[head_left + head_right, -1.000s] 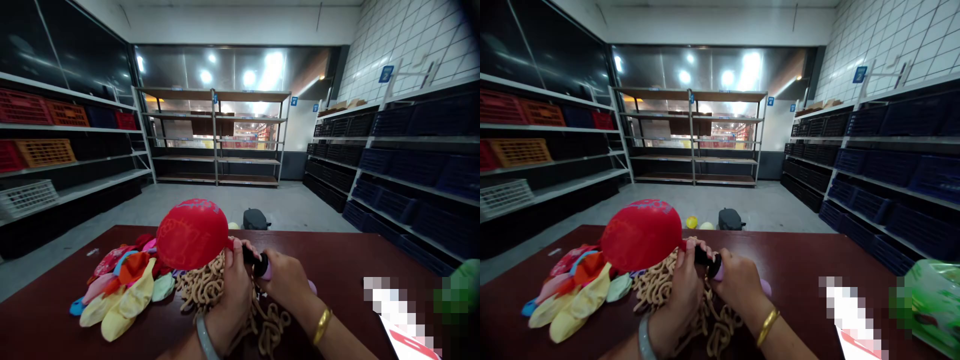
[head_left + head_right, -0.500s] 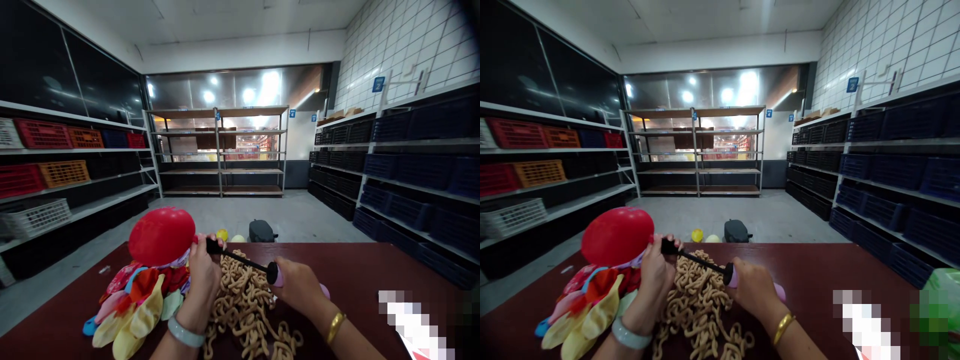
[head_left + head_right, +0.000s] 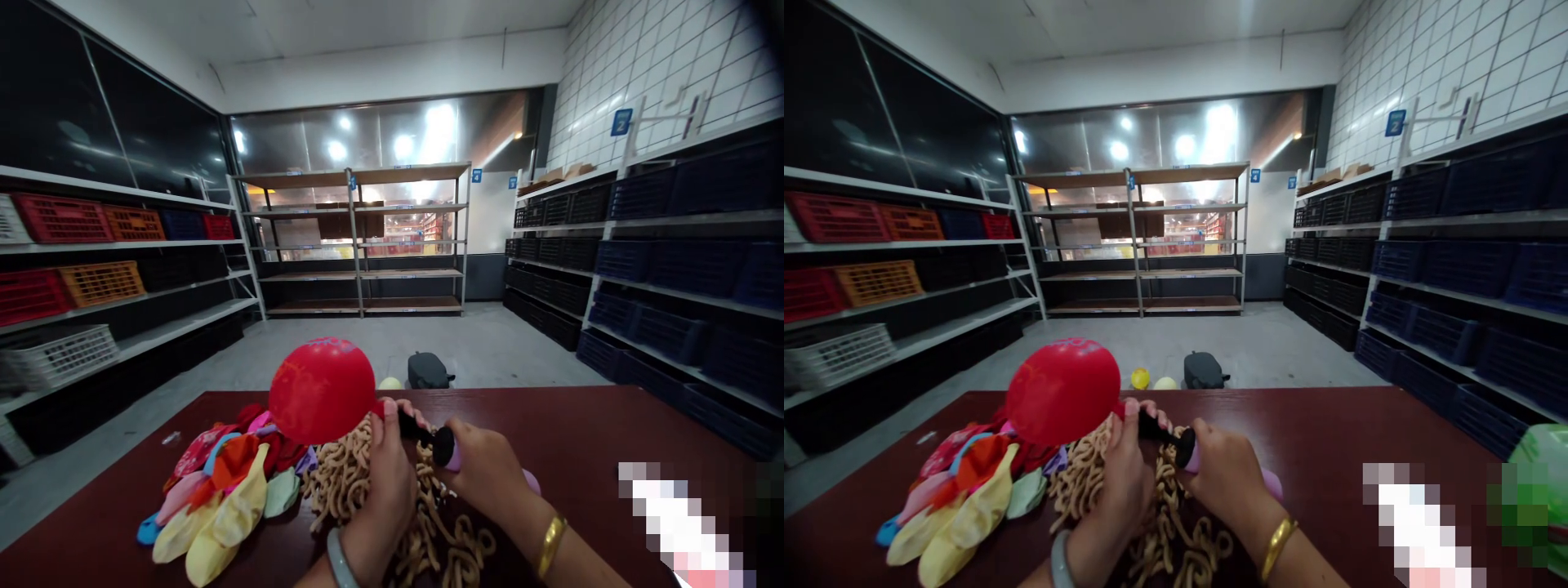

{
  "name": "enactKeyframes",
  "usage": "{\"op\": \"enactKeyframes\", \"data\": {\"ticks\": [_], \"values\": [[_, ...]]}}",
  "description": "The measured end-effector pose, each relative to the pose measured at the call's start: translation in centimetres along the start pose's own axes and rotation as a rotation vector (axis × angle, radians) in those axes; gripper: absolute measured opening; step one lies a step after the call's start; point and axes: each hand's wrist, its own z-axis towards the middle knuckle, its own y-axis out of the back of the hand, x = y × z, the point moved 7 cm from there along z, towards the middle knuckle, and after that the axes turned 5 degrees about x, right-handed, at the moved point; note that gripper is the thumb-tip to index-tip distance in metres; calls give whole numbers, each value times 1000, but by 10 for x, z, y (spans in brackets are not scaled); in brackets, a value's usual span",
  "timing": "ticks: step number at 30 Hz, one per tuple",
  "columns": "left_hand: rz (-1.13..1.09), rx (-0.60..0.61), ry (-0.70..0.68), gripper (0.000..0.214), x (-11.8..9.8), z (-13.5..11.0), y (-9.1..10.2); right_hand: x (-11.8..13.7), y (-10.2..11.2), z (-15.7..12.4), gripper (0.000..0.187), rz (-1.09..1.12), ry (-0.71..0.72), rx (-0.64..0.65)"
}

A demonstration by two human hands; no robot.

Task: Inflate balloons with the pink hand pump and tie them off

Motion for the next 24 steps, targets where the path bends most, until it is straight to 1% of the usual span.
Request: {"op": "enactKeyframes", "data": {"ticks": [2,4,8,10,12,16,18,19,21,24], "values": [[48,6,7,23,10,-8,-3,2,0,-1,23,15,-3,0],[81,-2,-5,23,15,-13,-3,3,1,-1,23,18,-2,-6],[74,5,-3,27,12,-13,-4,7,2,-1,23,27,15,5],[59,29,-4,27,3,-9,-6,9,3,0,21,40,29,14],[48,37,-30,25,-12,-1,-4,8,3,1,23,37,34,19],[-6,-44,-179,25,-58,24,15,-3,0,5,35,-19,18,61],[-21,-73,-228,26,-76,36,25,-10,-2,7,38,-39,13,69],[-28,-77,-233,27,-81,40,28,-12,-3,7,38,-46,11,65],[-40,-71,-209,28,-83,46,32,-16,-3,8,37,-57,14,54],[-65,-64,-190,31,-74,46,31,-19,-3,8,32,-81,4,43]]}}
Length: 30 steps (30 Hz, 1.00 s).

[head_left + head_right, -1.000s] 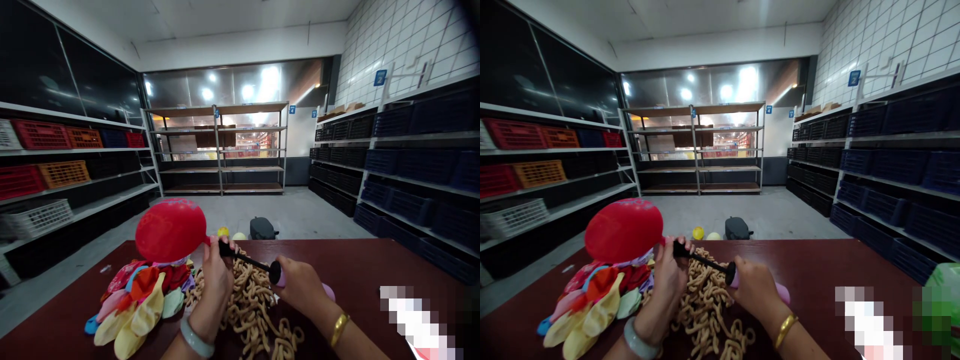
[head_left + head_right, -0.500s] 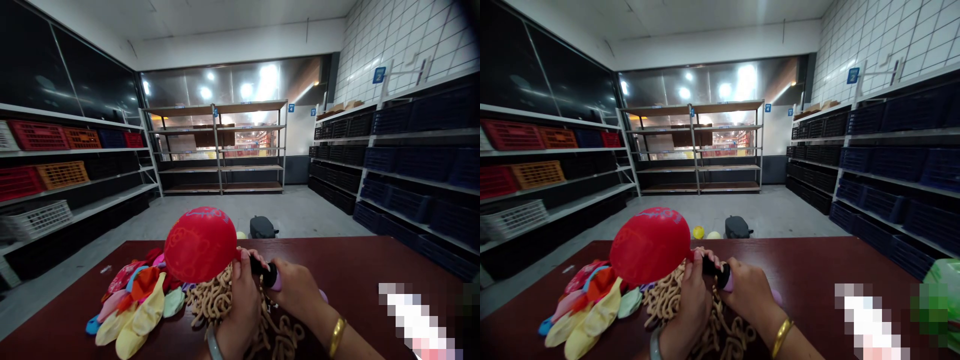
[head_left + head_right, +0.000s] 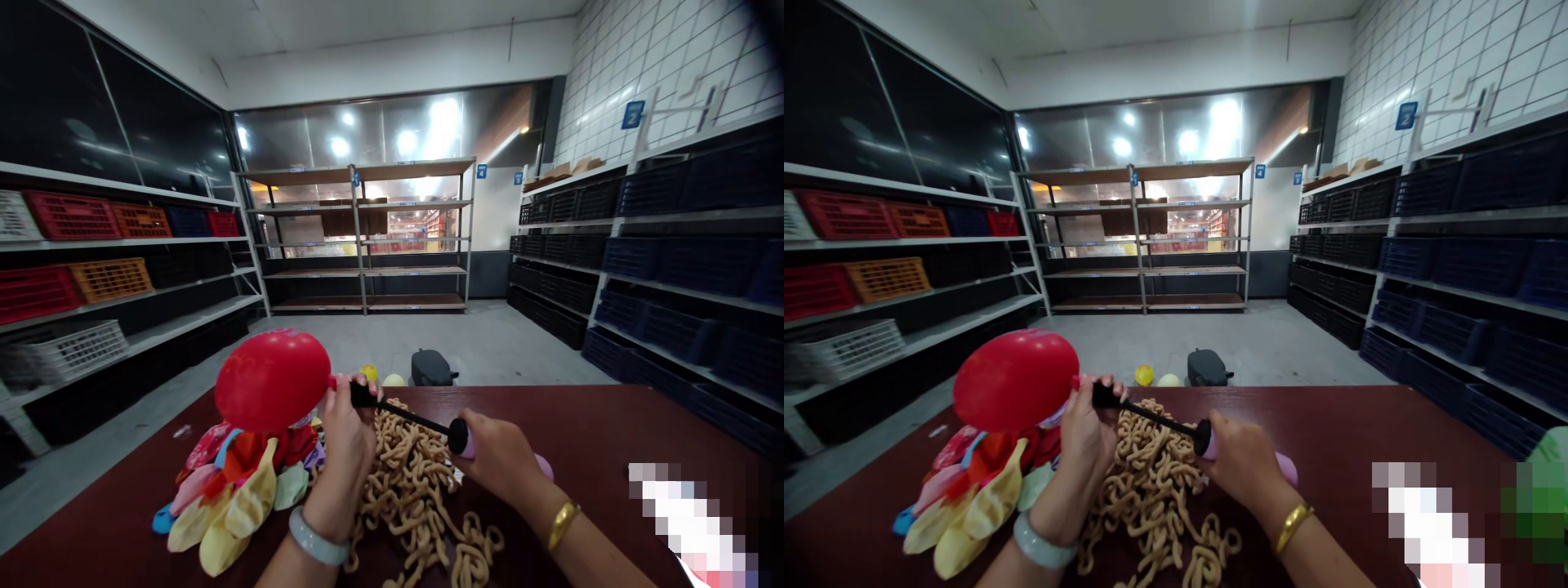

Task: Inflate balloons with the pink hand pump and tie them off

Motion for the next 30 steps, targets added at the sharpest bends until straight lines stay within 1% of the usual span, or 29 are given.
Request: {"op": "enactKeyframes", "data": {"ticks": [2,4,7,10,12,14,17,21,23,28,30], "values": [[-5,1,4,30,10,-9,-4,0,0,-1,32,-12,-14,-3],[-2,5,33,28,23,-22,-9,2,0,-2,32,-13,-25,-2],[21,18,130,25,49,-48,-18,10,1,-5,31,12,-27,-6],[47,30,202,24,72,-69,-22,19,4,-9,25,59,-2,-26],[46,25,199,25,79,-77,-22,24,5,-10,21,81,13,-37],[41,20,187,26,81,-79,-21,27,7,-11,20,89,22,-46],[52,47,185,26,76,-78,-25,30,9,-11,21,100,41,-50],[84,85,192,25,59,-70,-31,31,10,-10,22,102,57,-40],[81,72,157,24,44,-58,-30,28,9,-8,25,96,55,-36],[60,9,-29,27,-4,-16,-17,13,7,-2,39,57,42,-32],[57,-4,-62,29,-16,-6,-13,8,6,-1,40,41,30,-31]]}}
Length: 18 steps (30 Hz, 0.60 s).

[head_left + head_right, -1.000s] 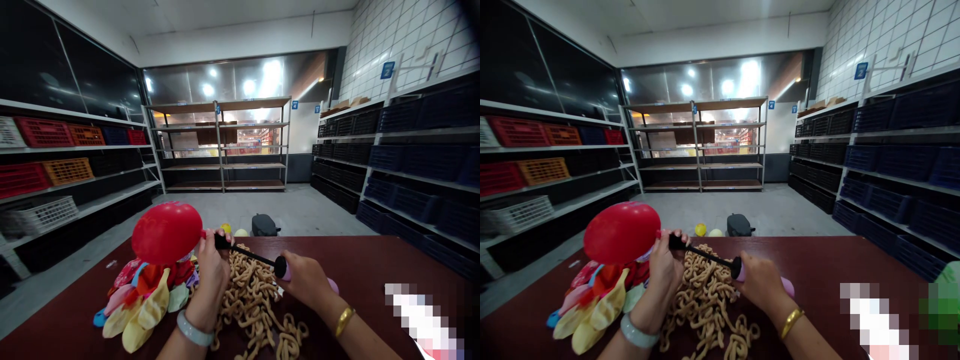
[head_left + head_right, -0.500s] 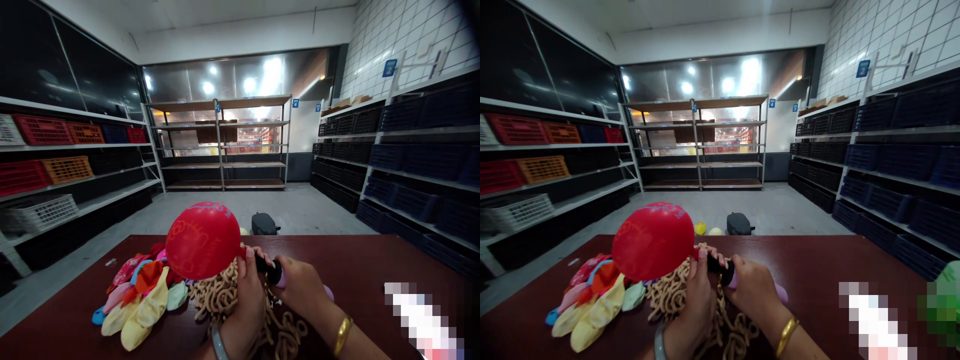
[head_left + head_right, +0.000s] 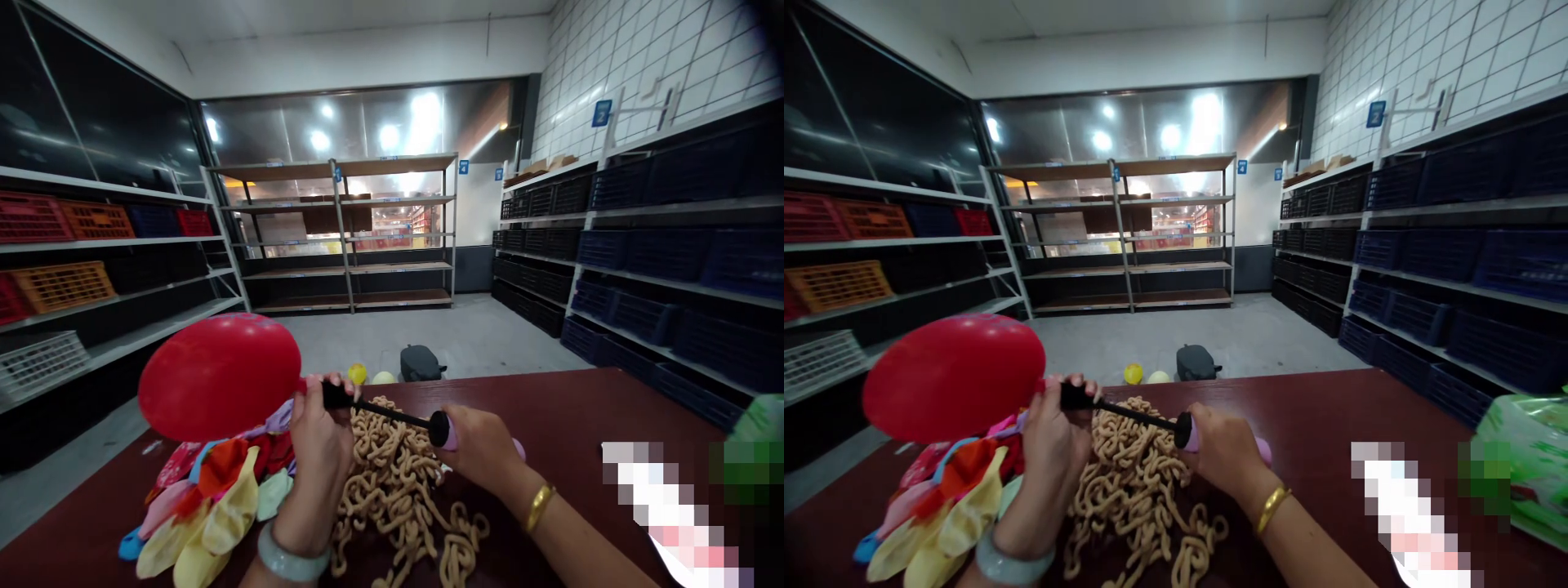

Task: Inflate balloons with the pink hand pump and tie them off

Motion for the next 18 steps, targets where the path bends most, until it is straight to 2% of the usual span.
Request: {"op": "enactKeyframes", "data": {"ticks": [3,6,9,15,18], "values": [[-21,10,-8,29,-3,4,1,-4,-1,0,39,-9,-7,-8],[-38,22,-22,27,5,-5,-1,-4,-3,-2,35,-12,-14,-16],[-37,28,29,21,25,-22,-5,-2,-3,-3,34,-2,-16,-21],[0,75,252,22,75,-67,-17,13,1,-7,26,57,-2,-16],[15,78,267,22,86,-78,-17,18,3,-9,23,82,1,-21]]}}
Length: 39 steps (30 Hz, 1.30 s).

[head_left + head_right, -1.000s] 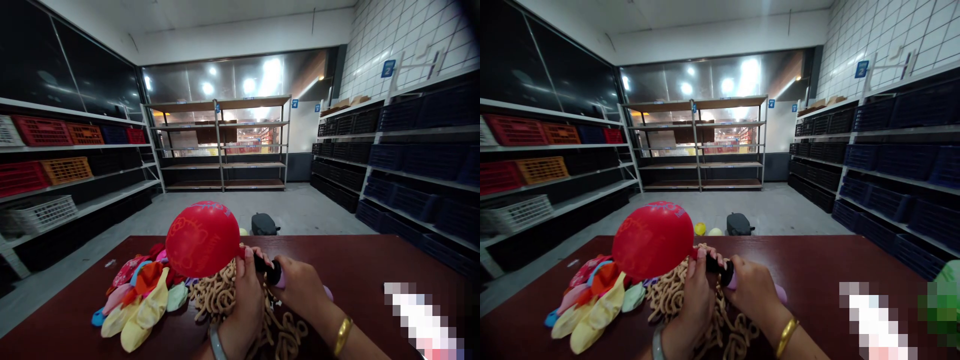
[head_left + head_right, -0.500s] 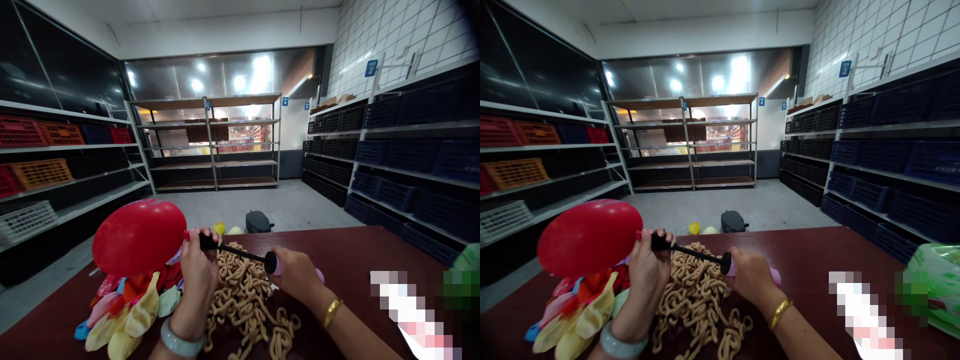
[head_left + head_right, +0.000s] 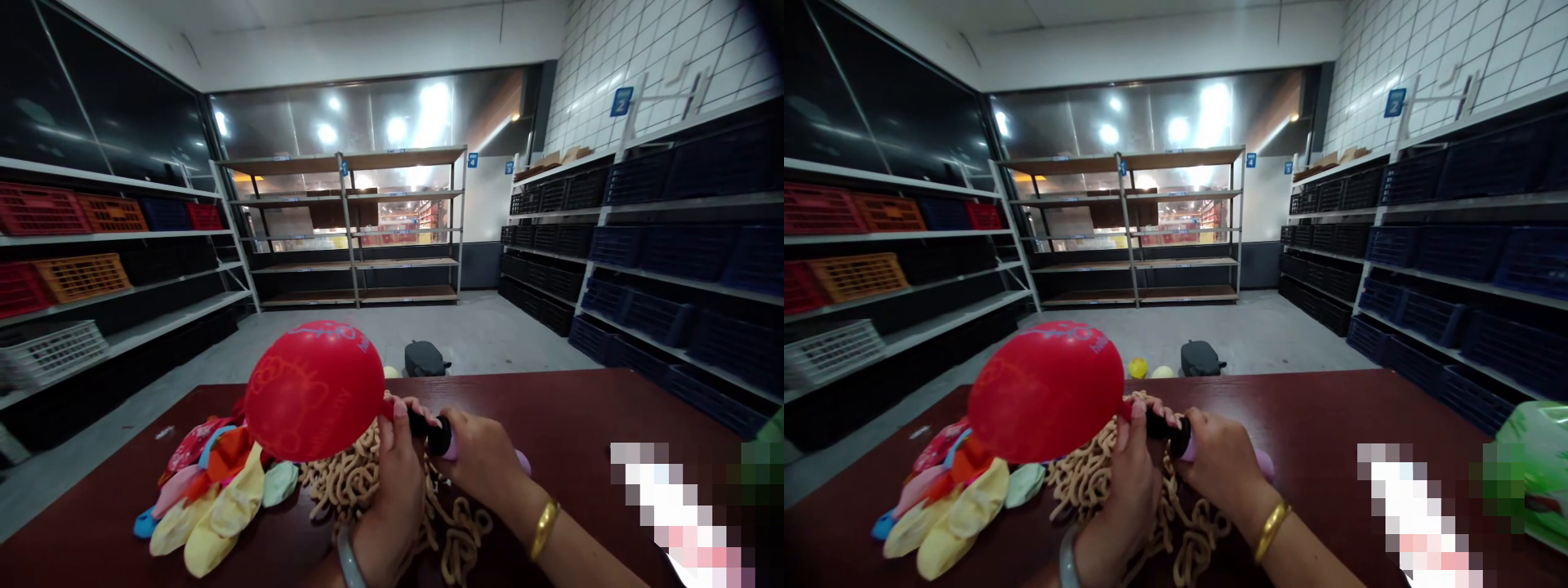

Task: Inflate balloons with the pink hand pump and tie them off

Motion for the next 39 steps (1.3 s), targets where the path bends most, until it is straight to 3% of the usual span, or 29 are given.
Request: {"op": "enactKeyframes", "data": {"ticks": [8,11,16,20,27,36,39], "values": [[64,21,-39,23,-12,4,-2,5,-2,2,22,-23,21,3],[14,19,-77,22,-33,19,3,0,-3,4,27,-60,17,1],[-27,-35,-206,24,-80,53,28,-16,-4,8,34,-115,-3,7],[-45,-52,-226,28,-93,64,39,-25,-6,9,31,-134,1,-11],[-84,-32,-202,26,-71,57,34,-30,-8,7,34,-164,-21,-19],[-20,31,68,23,-1,14,6,-12,-5,3,30,-117,-44,4],[-21,16,93,25,11,6,5,-11,-5,3,30,-107,-46,7]]}}
